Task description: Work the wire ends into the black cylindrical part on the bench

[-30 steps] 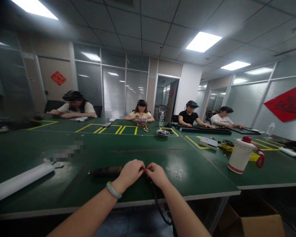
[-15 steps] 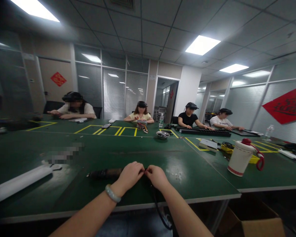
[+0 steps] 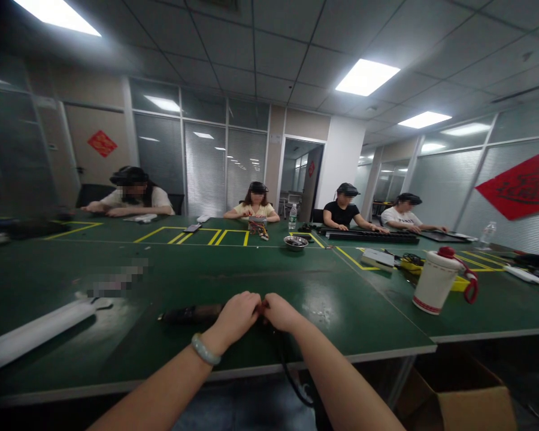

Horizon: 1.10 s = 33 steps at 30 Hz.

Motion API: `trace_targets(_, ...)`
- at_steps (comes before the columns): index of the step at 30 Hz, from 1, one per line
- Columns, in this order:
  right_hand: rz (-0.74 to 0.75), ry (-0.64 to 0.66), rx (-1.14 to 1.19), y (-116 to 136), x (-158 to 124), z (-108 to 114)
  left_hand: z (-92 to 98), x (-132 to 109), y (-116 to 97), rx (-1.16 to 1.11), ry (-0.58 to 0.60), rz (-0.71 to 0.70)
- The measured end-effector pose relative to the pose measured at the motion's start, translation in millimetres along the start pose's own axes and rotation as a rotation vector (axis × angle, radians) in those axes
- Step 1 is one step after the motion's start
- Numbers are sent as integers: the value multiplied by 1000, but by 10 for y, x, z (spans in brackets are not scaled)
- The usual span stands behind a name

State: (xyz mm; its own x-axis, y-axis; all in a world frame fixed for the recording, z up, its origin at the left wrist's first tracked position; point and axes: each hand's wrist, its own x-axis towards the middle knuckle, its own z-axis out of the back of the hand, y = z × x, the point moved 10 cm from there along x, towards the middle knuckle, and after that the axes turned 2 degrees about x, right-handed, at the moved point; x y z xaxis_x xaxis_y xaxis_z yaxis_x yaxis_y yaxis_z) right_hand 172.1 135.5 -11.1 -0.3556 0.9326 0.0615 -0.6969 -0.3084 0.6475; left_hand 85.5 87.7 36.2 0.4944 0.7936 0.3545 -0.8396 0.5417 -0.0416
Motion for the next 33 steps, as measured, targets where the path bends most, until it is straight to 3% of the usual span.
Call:
trace_targets(6, -3, -24, -48, 22, 28, 8, 48, -25, -38, -12, -38, -22)
trace_targets(10, 13, -83, -56, 16, 43, 113, 222, -65, -111, -94, -159, -89)
trace_targets(13, -20, -159, -91, -147, 57, 376, 351, -111, -169, -146, -235, -144)
trace_targets(16, -103, -270, -128, -531, -19, 840, 402, -138, -196, -184, -233, -167)
trace_targets(21, -399, -511, -184, -1629, -619, 1769, 414, -155, -177, -213, -217, -163)
trace_targets(25, -678, -625, -206, -2423, -1316, 2212, 232, -129, -134, -222, -131, -144)
trace_targets(28, -819, -738, -203, -2661, -1733, 2394, 51, -106, -82, -229, -59, -114)
trace_targets(33, -1088, -1022, -121, -2734, -2201, 2526, -104, -86, -15, -234, -3, -88)
